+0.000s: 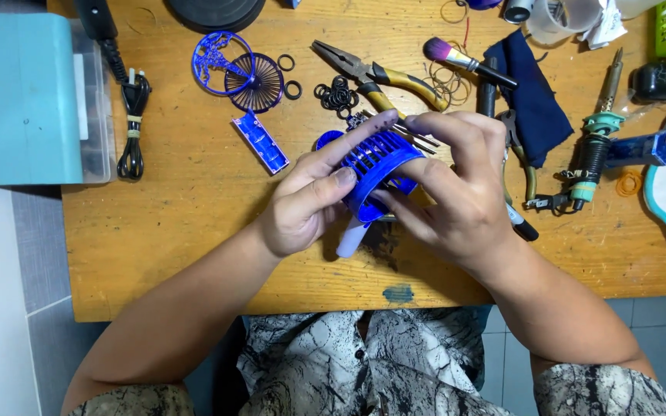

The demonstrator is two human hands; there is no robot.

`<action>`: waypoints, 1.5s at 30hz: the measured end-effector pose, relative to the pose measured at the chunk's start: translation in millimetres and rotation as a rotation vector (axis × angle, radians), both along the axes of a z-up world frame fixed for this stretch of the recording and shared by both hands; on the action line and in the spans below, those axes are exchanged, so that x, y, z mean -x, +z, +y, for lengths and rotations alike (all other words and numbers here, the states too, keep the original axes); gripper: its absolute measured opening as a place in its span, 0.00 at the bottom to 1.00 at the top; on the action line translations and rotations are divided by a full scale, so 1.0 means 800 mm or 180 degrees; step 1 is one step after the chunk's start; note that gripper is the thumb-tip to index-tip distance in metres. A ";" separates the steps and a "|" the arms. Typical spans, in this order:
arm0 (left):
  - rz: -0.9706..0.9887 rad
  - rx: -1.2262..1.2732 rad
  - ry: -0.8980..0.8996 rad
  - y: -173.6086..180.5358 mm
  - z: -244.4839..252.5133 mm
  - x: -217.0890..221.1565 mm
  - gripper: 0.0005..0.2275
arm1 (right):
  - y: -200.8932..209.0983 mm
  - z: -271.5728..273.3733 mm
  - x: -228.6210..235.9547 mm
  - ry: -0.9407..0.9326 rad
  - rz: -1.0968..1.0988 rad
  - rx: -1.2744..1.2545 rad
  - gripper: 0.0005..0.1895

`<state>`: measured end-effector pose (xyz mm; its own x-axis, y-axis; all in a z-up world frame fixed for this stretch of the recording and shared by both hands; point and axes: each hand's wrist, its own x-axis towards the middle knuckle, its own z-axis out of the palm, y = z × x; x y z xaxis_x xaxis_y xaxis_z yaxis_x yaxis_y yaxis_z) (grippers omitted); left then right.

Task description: Disassembling and inspecting the internal components of a small portable fan motor using hands and tweezers.

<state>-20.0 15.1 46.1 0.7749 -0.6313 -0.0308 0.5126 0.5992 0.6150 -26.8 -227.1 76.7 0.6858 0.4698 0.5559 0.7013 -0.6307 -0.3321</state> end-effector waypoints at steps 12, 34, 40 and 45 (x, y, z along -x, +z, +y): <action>-0.0728 -0.0581 0.0092 0.009 -0.003 -0.004 0.34 | -0.001 0.001 -0.003 0.0053 0.0174 0.0275 0.23; -0.0244 -0.0462 0.0138 -0.004 -0.009 -0.007 0.36 | -0.016 -0.003 -0.008 0.0213 0.0389 0.0015 0.24; -0.0230 -0.0364 0.0314 -0.006 -0.013 -0.005 0.34 | -0.012 0.005 -0.006 0.0140 0.0166 -0.0204 0.19; 0.0021 -0.0198 0.0291 -0.010 -0.013 -0.003 0.35 | -0.011 0.009 -0.005 0.0133 0.0145 -0.0494 0.16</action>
